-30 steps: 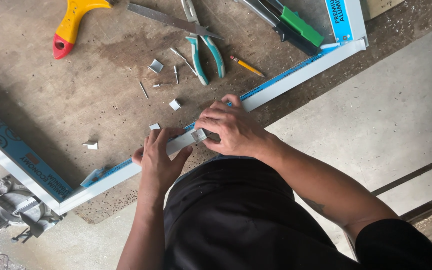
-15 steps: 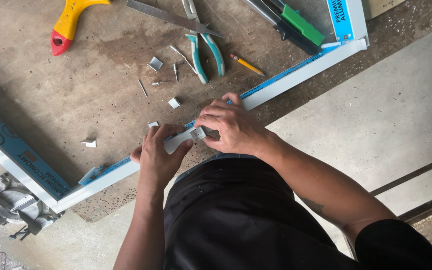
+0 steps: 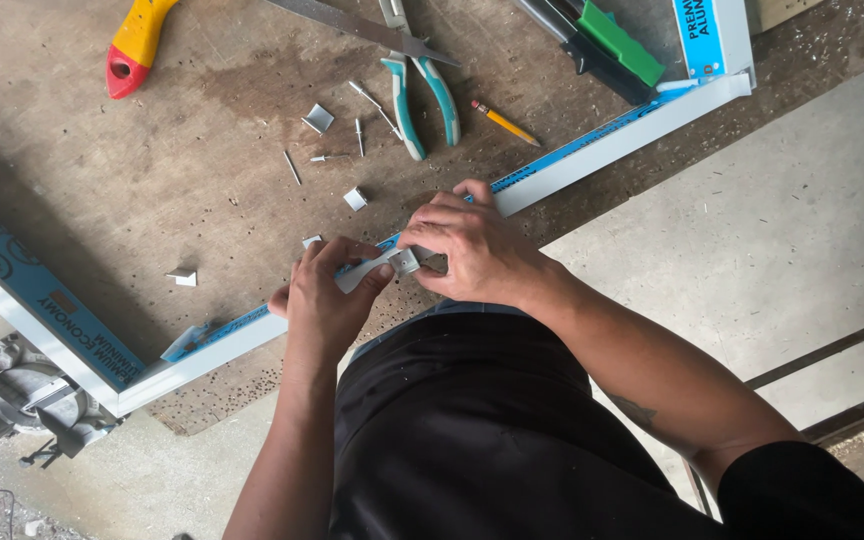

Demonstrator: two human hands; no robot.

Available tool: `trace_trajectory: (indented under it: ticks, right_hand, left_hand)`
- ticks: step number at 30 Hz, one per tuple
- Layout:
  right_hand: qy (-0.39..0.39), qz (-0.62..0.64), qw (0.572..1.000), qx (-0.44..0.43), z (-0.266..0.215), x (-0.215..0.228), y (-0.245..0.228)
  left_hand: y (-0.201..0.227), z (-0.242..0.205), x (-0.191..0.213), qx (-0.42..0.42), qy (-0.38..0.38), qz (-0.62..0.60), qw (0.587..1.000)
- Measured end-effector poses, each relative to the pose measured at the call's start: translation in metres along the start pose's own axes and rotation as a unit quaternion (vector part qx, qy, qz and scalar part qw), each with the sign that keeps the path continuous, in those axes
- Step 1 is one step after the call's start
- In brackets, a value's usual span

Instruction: The person assembles a white aluminum window frame on a workbench. They use a power drill to drive screws into the frame and a rivet gun to fasten metal corner brackets. The person repeatedly positions brackets, drills holes, and secures them with rivets.

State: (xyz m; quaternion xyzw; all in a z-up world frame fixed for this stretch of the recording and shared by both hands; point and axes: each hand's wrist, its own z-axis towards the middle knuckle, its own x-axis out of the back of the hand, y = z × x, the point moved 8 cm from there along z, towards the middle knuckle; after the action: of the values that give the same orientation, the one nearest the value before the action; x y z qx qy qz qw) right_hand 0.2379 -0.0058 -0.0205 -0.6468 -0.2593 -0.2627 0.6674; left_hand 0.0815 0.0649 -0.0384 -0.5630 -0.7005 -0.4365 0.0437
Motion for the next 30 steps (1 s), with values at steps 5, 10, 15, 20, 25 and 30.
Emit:
trace_trajectory:
  ticks: [5, 10, 15, 20, 25, 30]
  right_hand:
    - [0.002, 0.005, 1.000, -0.001, -0.001, -0.002, 0.002]
    - [0.011, -0.005, 1.000, -0.001, -0.002, -0.002, 0.003]
    - [0.012, -0.013, 1.000, 0.005, -0.004, 0.008, 0.003]
    - [0.011, -0.008, 1.000, 0.017, -0.002, 0.014, 0.001]
    - [0.022, -0.020, 0.999, 0.022, -0.005, 0.010, 0.004]
    - [0.013, -0.007, 1.000, 0.019, -0.002, 0.013, 0.002]
  left_hand:
    - [-0.005, 0.005, -0.002, 0.012, 0.001, 0.007, 1.000]
    - [-0.005, 0.006, -0.002, 0.031, 0.010, 0.009, 0.999]
    - [0.004, 0.006, -0.007, 0.037, 0.017, 0.006, 0.999]
    - [0.007, 0.005, -0.009, 0.022, 0.017, -0.003, 1.000]
    - [0.006, 0.006, -0.008, 0.017, 0.024, -0.002, 1.000]
    - [0.005, 0.007, -0.008, 0.019, 0.034, 0.002, 0.999]
